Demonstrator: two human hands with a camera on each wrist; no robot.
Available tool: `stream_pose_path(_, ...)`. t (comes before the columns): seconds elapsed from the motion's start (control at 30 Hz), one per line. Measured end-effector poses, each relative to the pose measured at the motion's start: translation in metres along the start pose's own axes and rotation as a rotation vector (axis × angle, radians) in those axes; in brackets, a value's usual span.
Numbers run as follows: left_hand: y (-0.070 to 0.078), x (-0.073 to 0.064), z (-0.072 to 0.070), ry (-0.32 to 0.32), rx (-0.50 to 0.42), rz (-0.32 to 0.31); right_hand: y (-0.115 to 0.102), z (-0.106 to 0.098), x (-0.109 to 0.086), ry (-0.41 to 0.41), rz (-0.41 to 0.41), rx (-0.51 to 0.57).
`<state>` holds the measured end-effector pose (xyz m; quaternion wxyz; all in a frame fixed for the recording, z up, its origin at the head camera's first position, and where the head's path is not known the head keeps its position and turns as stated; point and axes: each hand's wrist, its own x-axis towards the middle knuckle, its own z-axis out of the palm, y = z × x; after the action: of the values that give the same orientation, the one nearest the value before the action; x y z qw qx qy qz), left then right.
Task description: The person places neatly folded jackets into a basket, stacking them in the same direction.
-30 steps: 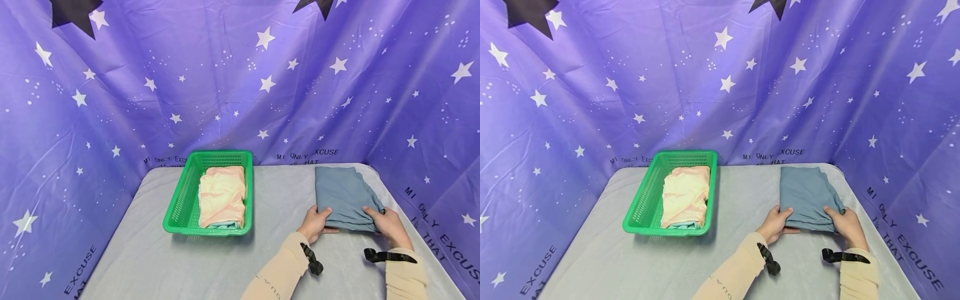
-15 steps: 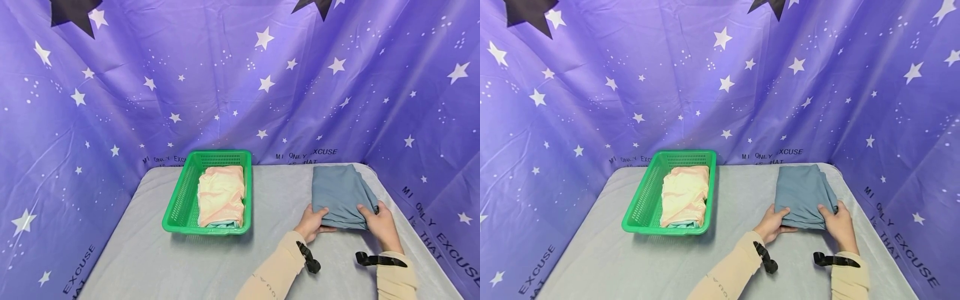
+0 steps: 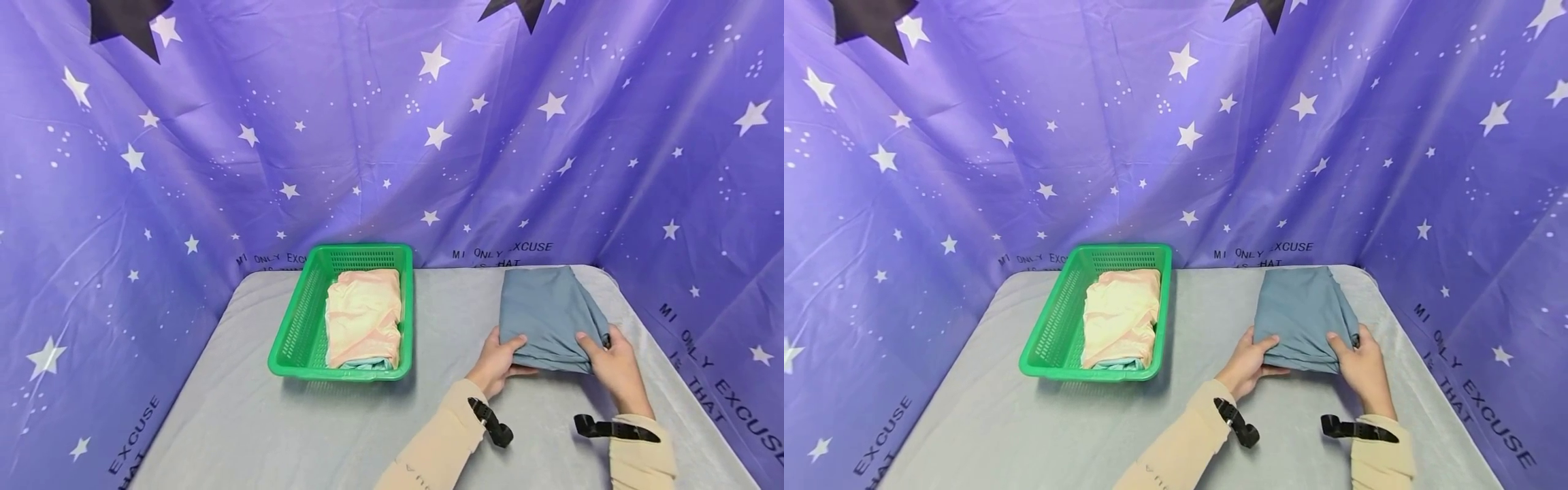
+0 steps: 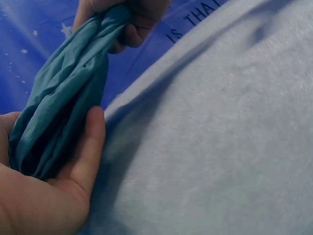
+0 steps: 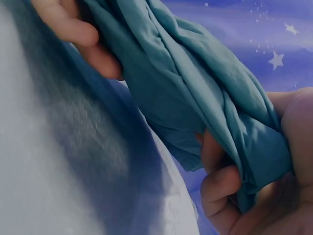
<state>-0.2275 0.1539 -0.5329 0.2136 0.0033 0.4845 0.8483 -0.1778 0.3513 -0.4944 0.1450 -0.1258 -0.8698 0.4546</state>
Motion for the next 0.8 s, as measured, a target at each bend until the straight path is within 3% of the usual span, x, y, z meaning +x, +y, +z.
stream_pose_path(0.33, 0.016, -0.012, -0.009, 0.044, 0.028, 0.014, -0.018, 0.009, -0.004, 0.004, -0.084, 0.062)
stream_pose_path(0.8, 0.04, -0.026, -0.02, 0.07, 0.004, 0.073, -0.046, 0.02, -0.009, 0.013, -0.118, 0.128)
